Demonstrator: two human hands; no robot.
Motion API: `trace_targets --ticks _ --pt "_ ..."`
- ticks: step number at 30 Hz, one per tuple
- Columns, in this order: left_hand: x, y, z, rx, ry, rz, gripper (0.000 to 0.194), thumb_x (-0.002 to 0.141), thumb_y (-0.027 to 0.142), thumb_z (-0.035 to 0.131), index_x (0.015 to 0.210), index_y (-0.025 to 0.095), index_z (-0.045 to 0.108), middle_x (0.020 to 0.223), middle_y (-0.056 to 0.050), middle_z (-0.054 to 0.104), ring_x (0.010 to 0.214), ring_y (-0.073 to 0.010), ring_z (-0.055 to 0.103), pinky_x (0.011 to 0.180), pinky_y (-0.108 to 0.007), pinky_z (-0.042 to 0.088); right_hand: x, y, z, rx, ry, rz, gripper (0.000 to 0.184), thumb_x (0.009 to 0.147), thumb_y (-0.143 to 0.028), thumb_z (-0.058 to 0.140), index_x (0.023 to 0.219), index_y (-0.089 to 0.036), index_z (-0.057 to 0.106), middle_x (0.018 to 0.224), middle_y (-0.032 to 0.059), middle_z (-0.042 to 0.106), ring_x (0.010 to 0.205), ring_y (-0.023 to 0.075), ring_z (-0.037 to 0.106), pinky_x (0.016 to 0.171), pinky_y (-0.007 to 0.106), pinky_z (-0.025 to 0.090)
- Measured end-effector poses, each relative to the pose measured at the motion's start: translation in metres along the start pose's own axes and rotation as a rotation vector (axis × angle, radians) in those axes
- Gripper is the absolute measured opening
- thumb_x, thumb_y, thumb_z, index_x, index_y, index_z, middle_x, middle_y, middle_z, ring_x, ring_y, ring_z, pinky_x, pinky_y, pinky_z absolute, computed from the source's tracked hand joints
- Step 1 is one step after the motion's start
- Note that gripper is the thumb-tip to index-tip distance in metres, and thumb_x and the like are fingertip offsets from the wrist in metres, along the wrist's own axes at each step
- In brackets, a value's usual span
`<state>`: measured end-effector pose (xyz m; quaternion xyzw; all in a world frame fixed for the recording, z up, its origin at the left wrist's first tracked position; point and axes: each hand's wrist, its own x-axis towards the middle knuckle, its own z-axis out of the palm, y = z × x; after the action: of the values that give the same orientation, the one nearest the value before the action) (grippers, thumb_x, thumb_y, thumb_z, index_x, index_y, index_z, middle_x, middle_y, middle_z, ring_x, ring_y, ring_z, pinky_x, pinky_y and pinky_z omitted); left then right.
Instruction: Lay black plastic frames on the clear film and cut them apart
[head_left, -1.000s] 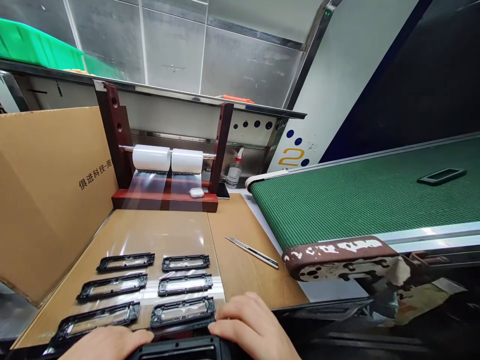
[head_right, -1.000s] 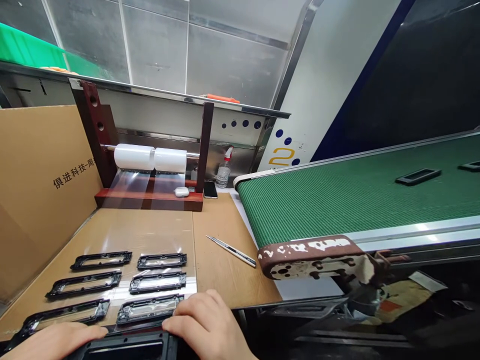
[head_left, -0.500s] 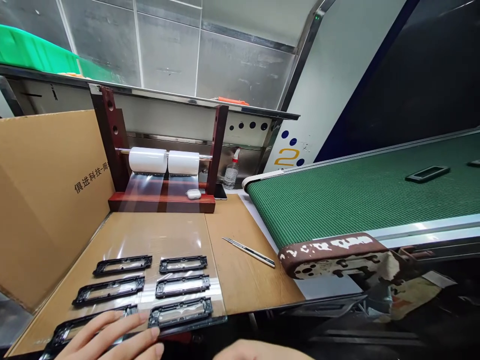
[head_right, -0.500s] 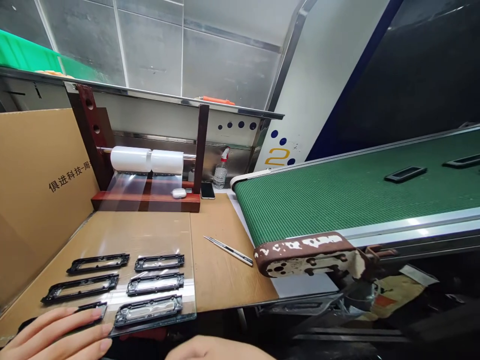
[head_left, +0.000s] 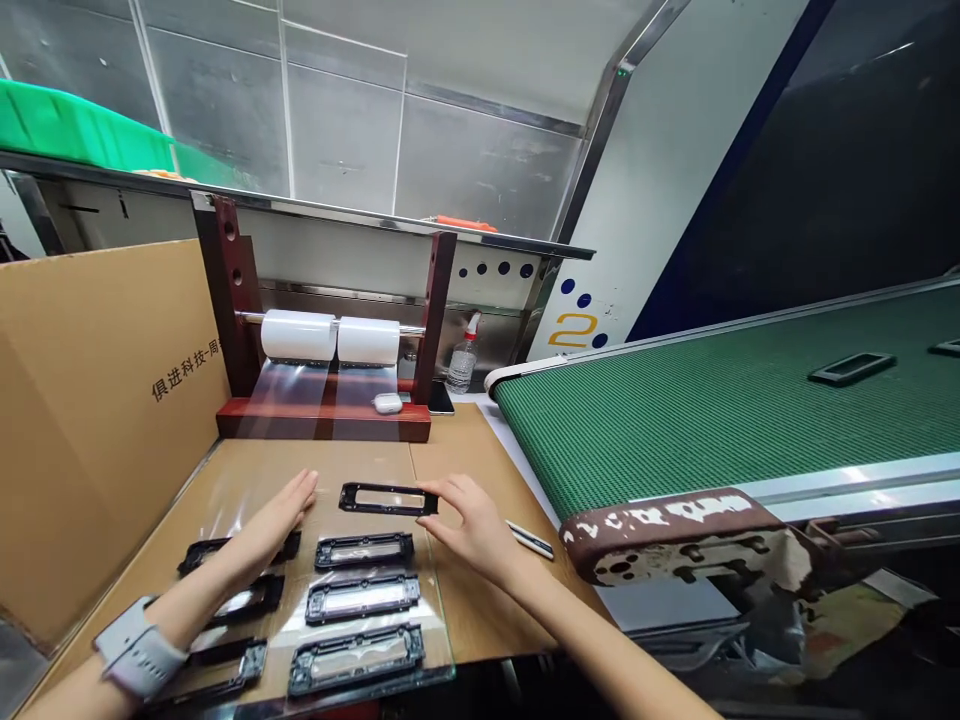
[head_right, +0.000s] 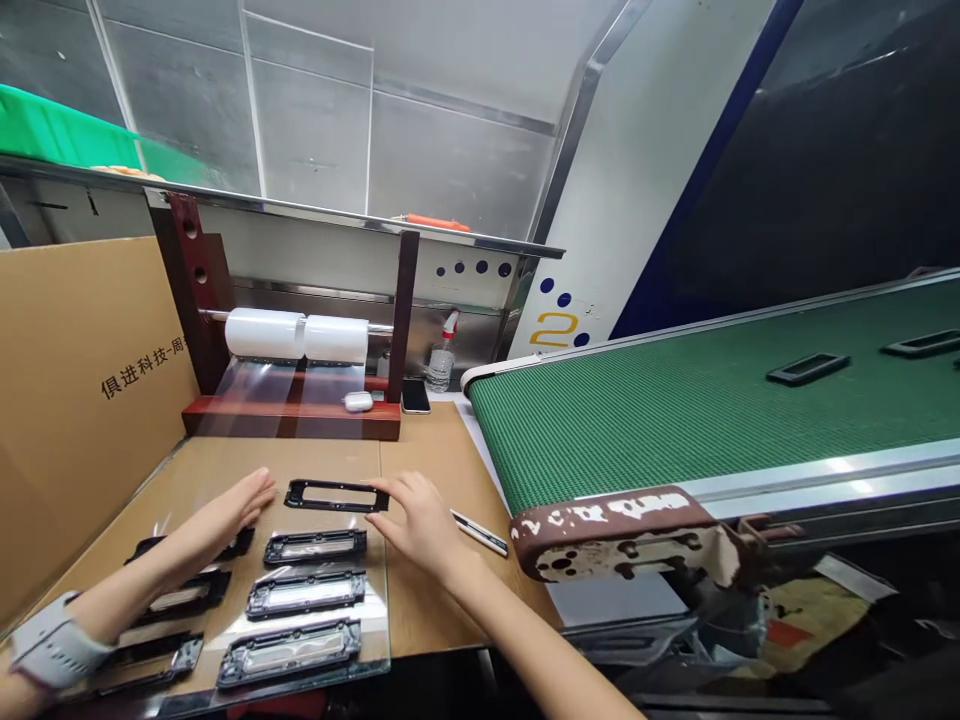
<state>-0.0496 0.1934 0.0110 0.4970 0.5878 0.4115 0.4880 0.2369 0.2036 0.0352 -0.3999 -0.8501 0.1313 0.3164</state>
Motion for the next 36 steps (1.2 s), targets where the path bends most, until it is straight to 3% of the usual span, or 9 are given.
trace_targets --ticks 6,9,13,15,23,26,31,34,36 --pt "0.025 0.001 0.002 -0.204 -0.193 -0.139 0.064 0.091 0.061 0.04 0.133 0.013 0.045 0.127 -0.017 0.061 0.113 -0.0239 0.061 0.108 -0.047 0.037 0.014 0.021 0.035 -0.063 -0.071 -0.048 0.04 0.076 -0.016 0.075 0.114 -0.021 0.065 0.094 0.0057 0.066 0.09 0.0223 0.059 0.082 0.036 0.047" --pt "0.023 0.006 0.003 -0.26 -0.279 -0.186 0.067 0.09 0.06 0.044 0.136 0.012 0.041 0.109 -0.013 0.07 0.102 -0.0226 0.067 0.103 -0.045 0.042 0.014 0.023 0.041 -0.073 -0.098 -0.053 0.039 0.077 -0.018 0.075 0.115 -0.021 0.064 0.094 0.0047 0.067 0.088 0.0209 0.059 0.081 0.034 0.047" --pt "0.021 0.01 0.005 -0.304 -0.31 -0.217 0.078 0.091 0.058 0.044 0.147 0.01 0.019 0.102 -0.011 0.072 0.102 -0.0217 0.067 0.103 -0.041 0.042 0.015 0.026 0.042 -0.084 -0.121 -0.052 0.039 0.079 -0.022 0.074 0.116 -0.022 0.063 0.091 0.0035 0.066 0.087 0.0201 0.058 0.08 0.033 0.047" --pt "0.021 0.011 0.005 -0.312 -0.323 -0.226 0.081 0.091 0.059 0.044 0.147 0.009 0.015 0.101 -0.011 0.073 0.1 -0.0216 0.068 0.104 -0.042 0.041 0.016 0.026 0.042 -0.086 -0.129 -0.055 0.038 0.08 -0.023 0.074 0.116 -0.022 0.063 0.089 0.0034 0.065 0.086 0.0199 0.058 0.08 0.033 0.047" --pt "0.02 0.014 0.005 -0.292 -0.319 -0.235 0.076 0.092 0.058 0.042 0.144 0.007 0.021 0.091 -0.008 0.075 0.095 -0.0205 0.07 0.104 -0.041 0.041 0.018 0.027 0.041 -0.088 -0.154 -0.075 0.037 0.08 -0.025 0.073 0.116 -0.021 0.064 0.092 0.0048 0.066 0.088 0.021 0.058 0.082 0.034 0.046" --pt "0.018 0.016 0.005 -0.275 -0.345 -0.223 0.077 0.09 0.059 0.045 0.143 0.007 0.024 0.098 -0.01 0.075 0.099 -0.0205 0.068 0.104 -0.039 0.041 0.019 0.026 0.04 -0.079 -0.168 -0.083 0.036 0.081 -0.024 0.072 0.116 -0.02 0.064 0.096 0.0056 0.067 0.09 0.0209 0.058 0.083 0.034 0.046" --pt "0.016 0.013 0.005 -0.231 -0.373 -0.158 0.065 0.086 0.054 0.058 0.133 0.012 0.041 0.114 -0.011 0.07 0.111 -0.0225 0.063 0.107 -0.041 0.038 0.019 0.025 0.04 -0.06 -0.173 -0.074 0.035 0.08 -0.023 0.072 0.114 -0.02 0.065 0.092 0.0052 0.067 0.088 0.0213 0.058 0.083 0.035 0.046" --pt "0.015 0.009 0.004 -0.213 -0.344 -0.129 0.074 0.081 0.05 0.065 0.137 0.012 0.034 0.117 -0.013 0.069 0.114 -0.0232 0.061 0.107 -0.041 0.038 0.02 0.029 0.037 -0.029 -0.166 -0.057 0.045 0.078 -0.028 0.075 0.12 -0.024 0.062 0.096 0.0038 0.067 0.09 0.0206 0.059 0.085 0.034 0.046" --pt "0.014 0.008 0.004 -0.205 -0.328 -0.12 0.078 0.08 0.051 0.066 0.139 0.013 0.031 0.116 -0.013 0.069 0.115 -0.0235 0.061 0.106 -0.04 0.038 0.021 0.035 0.035 -0.012 -0.134 -0.015 0.045 0.085 -0.031 0.068 0.128 -0.023 0.056 0.1 0.0054 0.066 0.093 0.0202 0.059 0.086 0.034 0.047"
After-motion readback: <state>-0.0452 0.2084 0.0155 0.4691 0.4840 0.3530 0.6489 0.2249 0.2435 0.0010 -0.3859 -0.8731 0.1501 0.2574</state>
